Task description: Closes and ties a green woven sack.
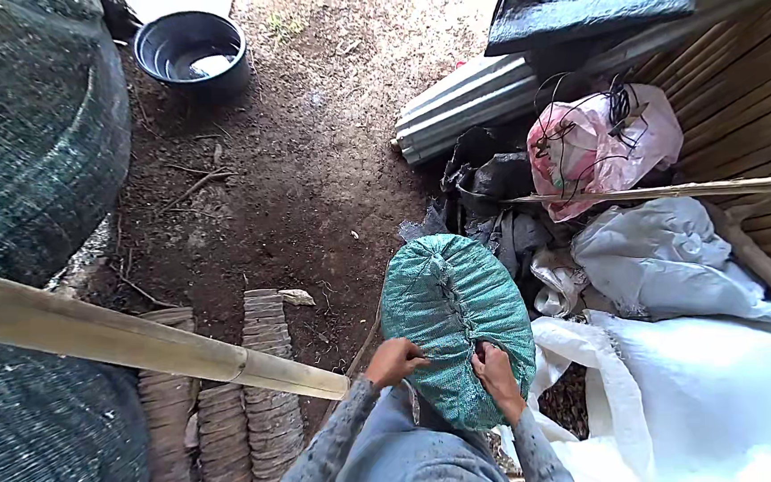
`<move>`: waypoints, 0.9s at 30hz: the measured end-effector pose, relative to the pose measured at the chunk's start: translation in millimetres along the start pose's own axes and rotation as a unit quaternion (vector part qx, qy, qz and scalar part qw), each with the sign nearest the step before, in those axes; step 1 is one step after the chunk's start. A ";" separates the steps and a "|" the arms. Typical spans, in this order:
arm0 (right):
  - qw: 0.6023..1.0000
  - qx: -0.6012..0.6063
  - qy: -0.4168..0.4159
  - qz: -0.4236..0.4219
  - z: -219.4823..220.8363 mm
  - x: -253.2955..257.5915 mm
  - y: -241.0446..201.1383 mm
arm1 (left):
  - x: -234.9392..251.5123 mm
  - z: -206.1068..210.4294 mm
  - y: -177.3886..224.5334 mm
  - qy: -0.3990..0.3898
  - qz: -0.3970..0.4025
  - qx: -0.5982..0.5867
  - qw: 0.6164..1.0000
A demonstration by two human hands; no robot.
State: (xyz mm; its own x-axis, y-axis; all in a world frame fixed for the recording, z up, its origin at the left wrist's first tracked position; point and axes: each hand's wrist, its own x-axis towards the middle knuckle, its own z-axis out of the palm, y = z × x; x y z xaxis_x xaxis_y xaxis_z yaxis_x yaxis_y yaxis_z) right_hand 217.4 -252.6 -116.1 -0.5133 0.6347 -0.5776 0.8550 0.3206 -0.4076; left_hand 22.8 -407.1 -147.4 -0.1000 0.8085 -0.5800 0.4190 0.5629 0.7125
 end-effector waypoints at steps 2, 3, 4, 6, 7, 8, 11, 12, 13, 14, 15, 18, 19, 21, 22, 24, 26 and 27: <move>0.999 -0.023 0.034 -0.004 4.7 -5.2 -2.0 | -19.5 -28.6 -24.7 0.040 -0.003 0.009 0.999; 0.999 -0.022 0.047 -0.002 5.3 -7.2 -1.4 | -31.5 -45.6 -35.8 0.067 -0.022 0.019 0.997; 0.998 -0.024 0.051 0.005 3.7 -9.2 -0.6 | -44.5 -63.6 -44.7 0.099 -0.059 0.050 0.992; 0.998 -0.034 0.053 0.006 -1.3 -15.1 2.1 | -70.2 -93.6 -58.0 0.159 -0.143 0.160 0.964; 0.996 -0.018 0.087 -0.025 -0.6 -17.1 5.9 | -80.8 -104.2 -58.8 0.178 -0.168 0.206 0.948; 0.989 0.014 0.134 -0.061 1.2 -17.3 9.1 | -87.9 -111.6 -51.3 0.182 -0.182 0.230 0.939; 0.966 0.159 0.195 -0.053 7.6 -18.9 9.9 | -83.5 -103.0 11.0 0.152 -0.104 0.165 0.969; 0.954 0.232 0.188 -0.017 9.2 -18.3 9.2 | -70.4 -87.5 32.3 0.155 -0.048 0.114 0.980; 0.930 0.316 0.186 0.015 11.7 -17.0 9.7 | -54.2 -65.4 53.5 0.155 -0.007 0.060 0.986; 0.895 0.406 0.180 0.040 13.1 -16.5 10.6 | -38.4 -40.1 75.7 0.147 0.012 0.009 0.989; 0.857 0.490 0.153 0.053 10.8 -16.8 12.7 | -24.7 -15.6 96.6 0.117 0.007 -0.023 0.993; 0.869 0.492 0.028 0.035 -35.8 -33.5 25.5 | 4.9 37.3 130.7 -0.010 -0.043 -0.026 0.999; 0.908 0.418 0.026 0.012 -59.8 -41.1 33.4 | 10.8 48.5 131.2 -0.023 -0.043 -0.028 0.998; 0.962 0.262 0.072 -0.035 -109.5 -58.2 48.3 | 14.3 60.2 119.5 0.009 -0.016 -0.054 0.998; 0.976 0.187 0.095 -0.060 -128.2 -66.9 53.1 | 12.5 61.3 109.7 0.039 0.005 -0.084 0.996; 0.982 0.071 0.129 -0.122 -137.6 -74.8 50.4 | 9.8 56.0 89.3 0.086 0.045 -0.125 0.987; 0.974 0.036 0.152 -0.163 -126.8 -67.8 45.5 | 6.7 48.5 75.3 0.106 0.064 -0.150 0.981; 0.973 0.056 0.149 -0.165 -122.1 -62.9 47.6 | 4.2 45.6 71.4 0.108 0.060 -0.162 0.979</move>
State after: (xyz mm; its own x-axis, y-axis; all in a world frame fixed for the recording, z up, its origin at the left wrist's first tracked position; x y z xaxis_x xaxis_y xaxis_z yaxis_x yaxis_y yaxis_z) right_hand 299.3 -191.5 -12.8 -0.7001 0.6916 -0.1779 0.6254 0.4736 -0.6201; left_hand 93.5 -371.3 -116.9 -0.2703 0.8697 -0.4129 0.1340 0.4587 0.8784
